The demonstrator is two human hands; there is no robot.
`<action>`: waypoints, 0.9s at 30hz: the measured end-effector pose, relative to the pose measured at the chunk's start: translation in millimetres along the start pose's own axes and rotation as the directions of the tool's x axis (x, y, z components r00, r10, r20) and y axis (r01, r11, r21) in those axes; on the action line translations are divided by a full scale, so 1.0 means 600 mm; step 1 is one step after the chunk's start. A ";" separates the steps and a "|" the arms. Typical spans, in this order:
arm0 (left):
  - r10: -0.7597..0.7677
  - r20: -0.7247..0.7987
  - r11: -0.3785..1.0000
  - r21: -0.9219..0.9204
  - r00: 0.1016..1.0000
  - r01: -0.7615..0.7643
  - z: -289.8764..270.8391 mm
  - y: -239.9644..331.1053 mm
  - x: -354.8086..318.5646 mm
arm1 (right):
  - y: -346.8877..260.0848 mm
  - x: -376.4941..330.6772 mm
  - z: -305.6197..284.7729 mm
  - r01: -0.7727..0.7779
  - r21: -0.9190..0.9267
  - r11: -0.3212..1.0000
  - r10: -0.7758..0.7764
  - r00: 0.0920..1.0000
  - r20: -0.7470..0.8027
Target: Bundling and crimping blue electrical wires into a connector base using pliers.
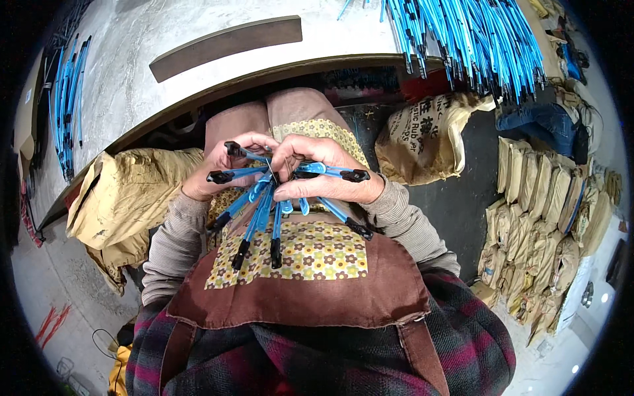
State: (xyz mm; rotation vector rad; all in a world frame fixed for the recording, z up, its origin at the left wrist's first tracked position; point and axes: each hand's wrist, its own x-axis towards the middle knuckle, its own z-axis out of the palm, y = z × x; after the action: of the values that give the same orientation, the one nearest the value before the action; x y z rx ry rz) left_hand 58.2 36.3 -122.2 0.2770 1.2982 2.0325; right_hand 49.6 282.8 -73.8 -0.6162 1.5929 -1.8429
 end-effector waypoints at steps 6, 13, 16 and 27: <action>0.031 0.084 0.993 0.110 0.996 -0.040 -0.004 -0.002 0.008 | -0.009 -0.010 -0.005 -0.107 -0.024 0.994 0.107 0.994 0.010; 0.203 0.168 0.913 0.323 0.965 -0.248 -0.022 -0.023 0.014 | -0.005 -0.017 0.002 -0.121 0.015 0.993 0.121 0.992 -0.017; 0.144 0.063 0.970 0.190 0.988 -0.153 -0.021 -0.033 0.007 | -0.005 -0.021 0.006 -0.122 0.055 0.991 0.124 0.992 -0.030; 0.063 -0.048 0.951 0.307 0.997 -0.045 -0.005 -0.015 0.008 | 0.024 -0.030 0.012 0.001 0.095 0.995 0.008 0.996 -0.091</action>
State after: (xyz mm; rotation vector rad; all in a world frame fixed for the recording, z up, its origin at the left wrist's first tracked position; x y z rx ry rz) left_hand 57.3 39.6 -132.2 0.4024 1.6599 1.8901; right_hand 69.3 289.6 -86.2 -0.4930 1.5529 -1.9570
